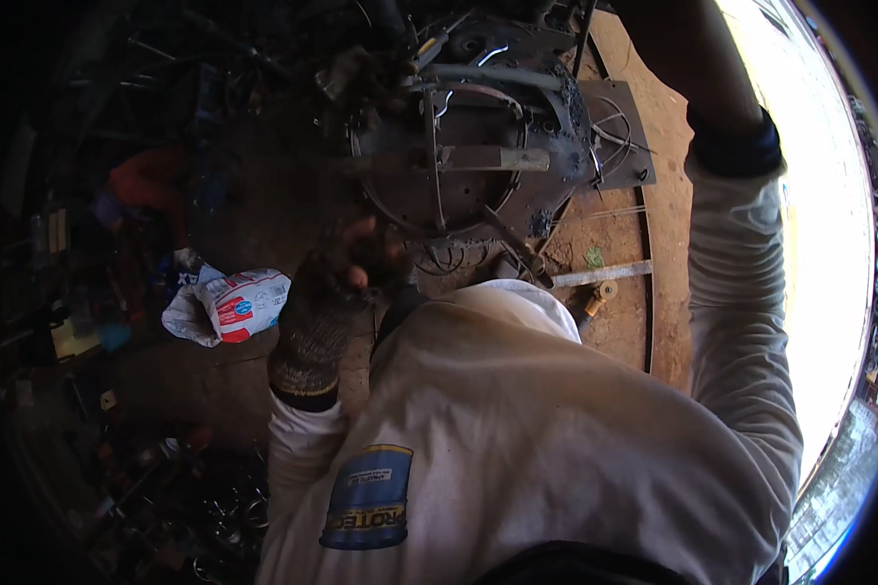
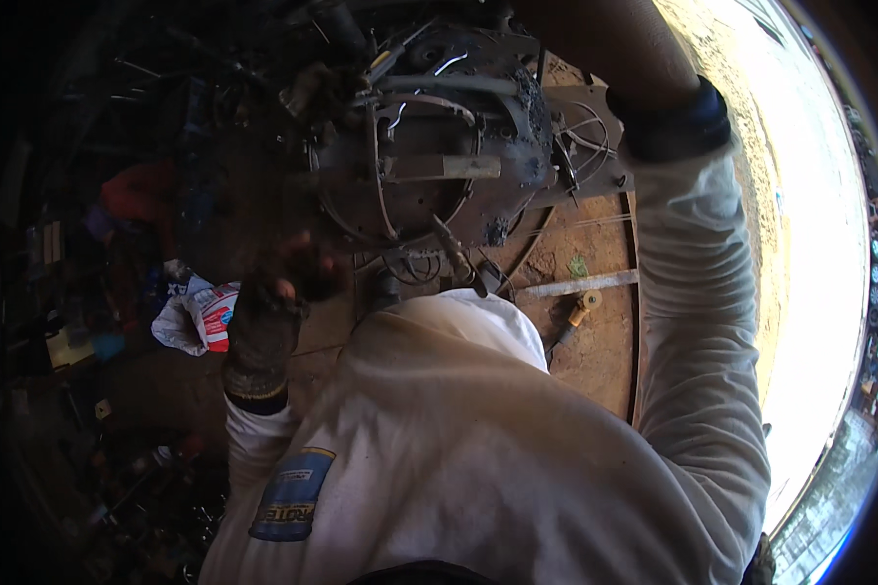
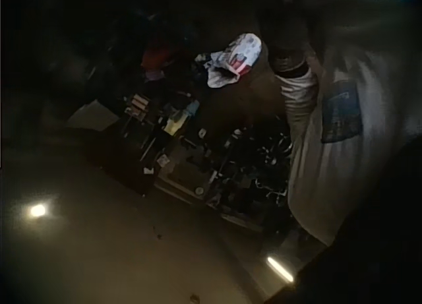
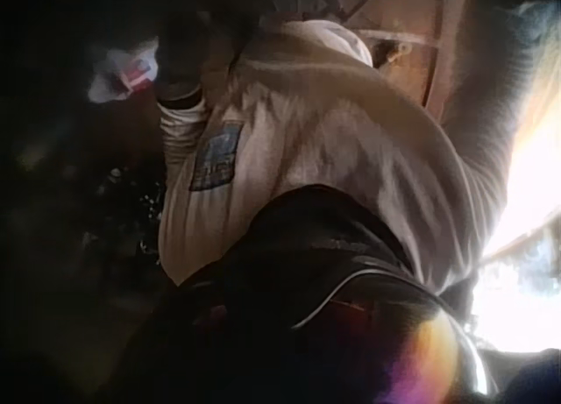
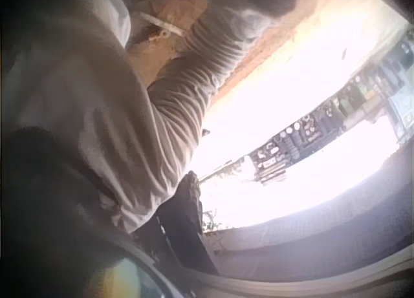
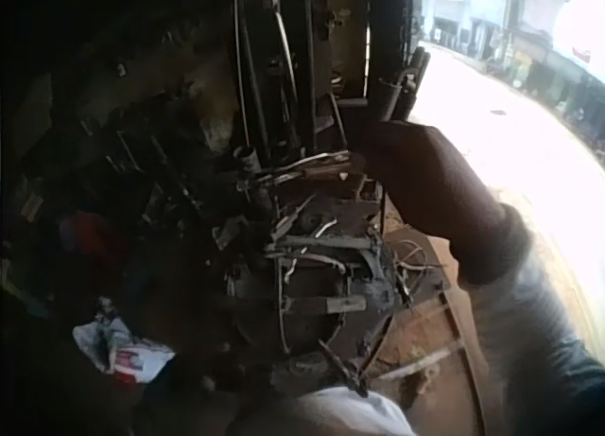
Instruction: The person secures metal components of a frame using locking pliers and strikes parts of the structure with a hammer to adjust their alignment. They subsequently use a wrench to tighten bolts on the assembly.
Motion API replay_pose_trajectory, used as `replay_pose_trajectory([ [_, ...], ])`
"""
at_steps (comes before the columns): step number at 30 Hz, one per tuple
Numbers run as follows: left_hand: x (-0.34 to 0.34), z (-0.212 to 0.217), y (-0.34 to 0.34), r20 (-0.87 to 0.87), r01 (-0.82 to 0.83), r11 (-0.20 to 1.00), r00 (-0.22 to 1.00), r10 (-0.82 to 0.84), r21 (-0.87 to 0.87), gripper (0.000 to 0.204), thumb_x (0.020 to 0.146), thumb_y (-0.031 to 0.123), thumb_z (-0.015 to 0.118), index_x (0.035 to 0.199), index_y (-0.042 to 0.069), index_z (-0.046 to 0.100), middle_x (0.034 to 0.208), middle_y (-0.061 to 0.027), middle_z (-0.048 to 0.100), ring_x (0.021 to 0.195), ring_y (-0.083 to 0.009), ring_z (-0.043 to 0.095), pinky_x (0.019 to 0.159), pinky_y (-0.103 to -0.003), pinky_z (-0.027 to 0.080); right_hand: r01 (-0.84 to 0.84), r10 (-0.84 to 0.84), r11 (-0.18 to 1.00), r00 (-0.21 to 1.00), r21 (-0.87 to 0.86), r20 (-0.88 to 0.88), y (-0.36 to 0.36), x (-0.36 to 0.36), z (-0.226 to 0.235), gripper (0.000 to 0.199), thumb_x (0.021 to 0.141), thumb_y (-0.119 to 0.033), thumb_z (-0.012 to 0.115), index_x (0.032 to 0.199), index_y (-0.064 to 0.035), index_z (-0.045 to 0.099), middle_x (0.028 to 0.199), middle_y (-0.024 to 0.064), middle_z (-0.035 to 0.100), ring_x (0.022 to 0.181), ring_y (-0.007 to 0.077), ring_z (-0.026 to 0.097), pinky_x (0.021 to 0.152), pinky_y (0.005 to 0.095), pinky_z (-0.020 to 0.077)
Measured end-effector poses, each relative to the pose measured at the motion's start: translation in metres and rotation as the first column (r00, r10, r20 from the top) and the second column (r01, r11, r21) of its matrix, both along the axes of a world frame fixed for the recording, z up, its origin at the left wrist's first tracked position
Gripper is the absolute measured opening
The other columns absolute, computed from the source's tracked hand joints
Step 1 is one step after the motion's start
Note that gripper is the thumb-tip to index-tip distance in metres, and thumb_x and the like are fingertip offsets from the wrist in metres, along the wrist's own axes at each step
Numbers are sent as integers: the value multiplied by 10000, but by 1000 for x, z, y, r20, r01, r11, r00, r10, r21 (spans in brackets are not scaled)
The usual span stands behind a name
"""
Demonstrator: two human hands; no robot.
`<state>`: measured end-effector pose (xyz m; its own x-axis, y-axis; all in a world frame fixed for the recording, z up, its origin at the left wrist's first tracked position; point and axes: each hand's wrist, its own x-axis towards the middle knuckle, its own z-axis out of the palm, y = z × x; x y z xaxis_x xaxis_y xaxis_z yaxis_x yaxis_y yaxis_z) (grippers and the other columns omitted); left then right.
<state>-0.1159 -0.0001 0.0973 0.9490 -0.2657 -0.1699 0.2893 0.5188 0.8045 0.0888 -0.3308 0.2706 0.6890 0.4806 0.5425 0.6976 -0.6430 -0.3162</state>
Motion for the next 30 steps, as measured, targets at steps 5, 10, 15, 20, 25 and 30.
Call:
replay_pose_trajectory([
  [5,64,75,-58,216,209,802,971,-102,-559,708,934,478,524,1433,24,310,1360,-200,481,1264,-312,474,1120,-496,312,-67,73,997,961,-33,265,82,-105,-23,202,766,-82,672,954,-10,693,859,134,644,712,244,636,657,337,544],
  [10,60,21,13,-24,127,720,980,-195,-682,623,939,514,491,1357,54,443,1334,-170,521,1190,-300,537,1110,-540,317,-84,71,994,984,-70,-166,145,-199,-88,369,813,-157,696,1138,5,623,1021,150,610,803,188,625,694,323,536],
  [15,44,1,69,-285,-9,960,956,-74,-280,464,947,375,568,1220,0,555,1081,-134,641,1031,-254,617,973,-428,493,555,40,672,634,491,-772,161,-269,-142,502,965,-416,504,1185,29,578,998,112,614,823,150,606,723,283,506],
  [20,55,-27,95,-82,352,927,935,-344,126,478,907,358,644,1193,-12,545,1101,-125,613,1009,-219,610,914,-333,503,757,267,563,213,331,-940,177,-279,-150,562,995,-498,409,922,18,619,665,15,536,612,93,517,576,274,454],
  [25,43,-21,80,-23,442,848,890,-456,293,592,871,470,662,1198,-5,528,1121,-104,596,1032,-191,586,924,-303,469,878,566,278,177,389,-805,167,-293,-153,518,1018,-470,373,848,-32,592,694,7,555,594,80,496,543,227,390],
  [30,29,-13,64,-34,405,774,894,-447,486,648,848,552,647,1175,3,538,1113,-83,600,1019,-176,584,902,-296,468,760,290,521,271,389,-918,150,-302,-163,389,956,-368,580,1030,12,628,836,41,600,775,122,568,691,262,464],
])
